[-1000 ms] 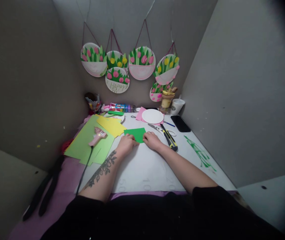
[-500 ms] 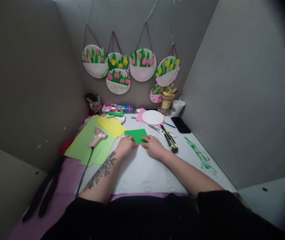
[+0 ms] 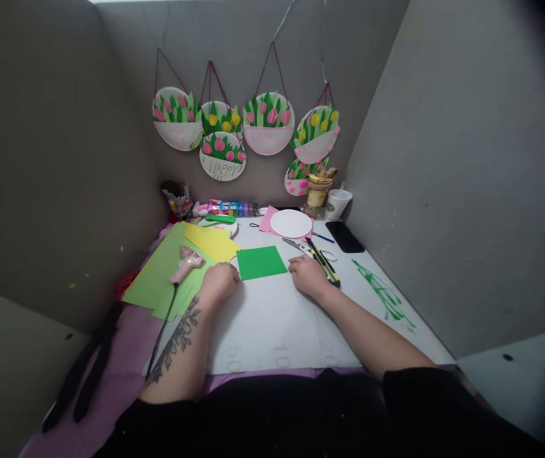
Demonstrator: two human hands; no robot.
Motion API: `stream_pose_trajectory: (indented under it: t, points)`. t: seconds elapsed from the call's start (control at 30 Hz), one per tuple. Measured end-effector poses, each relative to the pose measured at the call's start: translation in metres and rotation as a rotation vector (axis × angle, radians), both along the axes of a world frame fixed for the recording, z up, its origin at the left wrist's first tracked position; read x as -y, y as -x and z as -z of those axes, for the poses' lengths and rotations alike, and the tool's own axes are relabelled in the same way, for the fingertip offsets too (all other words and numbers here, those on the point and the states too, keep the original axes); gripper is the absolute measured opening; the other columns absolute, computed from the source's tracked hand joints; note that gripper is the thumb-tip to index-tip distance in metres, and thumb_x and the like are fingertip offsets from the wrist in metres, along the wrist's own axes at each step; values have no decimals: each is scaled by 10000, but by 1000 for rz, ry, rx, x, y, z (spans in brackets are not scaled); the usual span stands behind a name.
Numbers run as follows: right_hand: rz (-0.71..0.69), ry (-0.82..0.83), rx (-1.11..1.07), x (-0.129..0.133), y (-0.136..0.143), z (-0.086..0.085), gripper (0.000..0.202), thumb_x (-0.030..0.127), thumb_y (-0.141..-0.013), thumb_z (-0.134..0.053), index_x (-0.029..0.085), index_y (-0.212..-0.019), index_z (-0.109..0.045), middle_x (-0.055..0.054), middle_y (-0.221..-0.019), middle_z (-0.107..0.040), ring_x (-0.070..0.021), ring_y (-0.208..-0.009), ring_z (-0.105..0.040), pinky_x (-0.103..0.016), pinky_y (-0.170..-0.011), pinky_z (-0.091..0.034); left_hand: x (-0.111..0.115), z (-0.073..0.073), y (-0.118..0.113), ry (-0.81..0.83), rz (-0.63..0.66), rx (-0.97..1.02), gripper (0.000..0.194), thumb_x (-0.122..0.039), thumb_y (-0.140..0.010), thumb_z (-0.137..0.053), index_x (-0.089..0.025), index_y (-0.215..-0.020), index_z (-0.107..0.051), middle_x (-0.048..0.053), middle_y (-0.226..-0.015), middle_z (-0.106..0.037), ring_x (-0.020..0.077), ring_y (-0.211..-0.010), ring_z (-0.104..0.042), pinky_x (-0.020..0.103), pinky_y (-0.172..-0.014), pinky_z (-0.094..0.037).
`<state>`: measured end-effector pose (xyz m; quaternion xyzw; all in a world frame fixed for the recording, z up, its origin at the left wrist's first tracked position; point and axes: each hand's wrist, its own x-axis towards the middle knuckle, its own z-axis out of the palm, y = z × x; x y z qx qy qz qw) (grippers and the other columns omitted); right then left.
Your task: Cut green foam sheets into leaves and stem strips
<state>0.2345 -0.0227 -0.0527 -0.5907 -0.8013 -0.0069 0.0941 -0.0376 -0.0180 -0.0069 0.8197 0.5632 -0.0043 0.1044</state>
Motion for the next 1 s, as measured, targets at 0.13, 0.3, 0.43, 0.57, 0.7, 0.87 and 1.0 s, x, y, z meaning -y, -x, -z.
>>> stream_pose_trajectory:
  t: [0.13, 0.3, 0.43, 0.57, 0.7, 0.87, 1.0]
  points:
    - [-41, -122, -186, 1, -2, 2, 357, 80, -810, -455, 146, -1039, -721, -80, -1090, -699, -202, -1045, -560, -315, -991, -374, -11, 16, 0, -179, -47, 113, 405, -95, -769, -461, -228, -1048, -723, 53, -1104, -690, 203, -1037, -597, 253, -854, -442]
    - [-330, -60, -229, 13, 24, 3, 351, 111, -842, -460, 170, -1096, -696, -79, -1112, -687, -208, -1050, -537, -347, -958, -411, -6, 28, -15, -203, 82, 226, 430, -53, -769, -446, -215, -1065, -712, 42, -1075, -687, 179, -1026, -595, 260, -920, -433]
    - [-305, -24, -116, 19, 43, 6, 416, 145, -858, -446, 201, -1228, -628, -95, -1307, -576, -264, -1187, -454, -425, -1002, -369, 3, 30, -29, -135, 197, 205, 311, -148, -837, -469, -225, -1013, -712, 53, -1000, -672, 185, -952, -605, 269, -847, -462]
    - [-253, 63, -49, 18, 46, 10, 523, 158, -835, -455, 214, -1351, -524, -111, -1470, -409, -321, -1324, -325, -491, -1043, -318, 9, 31, -37, -141, 207, 134, 341, -160, -872, -431, -241, -1108, -664, 65, -946, -636, 190, -910, -604, 276, -801, -466]
    - [-243, 126, -51, 16, 43, 12, 553, 145, -822, -449, 226, -1367, -502, -96, -1500, -366, -314, -1371, -263, -497, -1074, -281, 13, 33, -42, -139, 225, 67, 357, -151, -881, -404, -214, -1165, -610, 78, -935, -613, 197, -863, -605, 286, -757, -472]
    - [-216, 159, -61, 16, 45, 11, 571, 164, -817, -459, 247, -1381, -490, -99, -1508, -353, -321, -1394, -226, -507, -1078, -268, 15, 38, -47, -109, 214, -55, 360, -162, -909, -348, -144, -1202, -556, 118, -963, -606, 219, -877, -613, 317, -755, -482]
    - [-154, 164, -44, 19, 48, 7, 566, 184, -830, -447, 264, -1390, -485, -104, -1506, -356, -329, -1404, -214, -505, -1079, -260, 17, 38, -47, -106, 202, -106, 378, -183, -913, -341, -147, -1238, -532, 132, -976, -607, 242, -886, -624, 335, -726, -492]
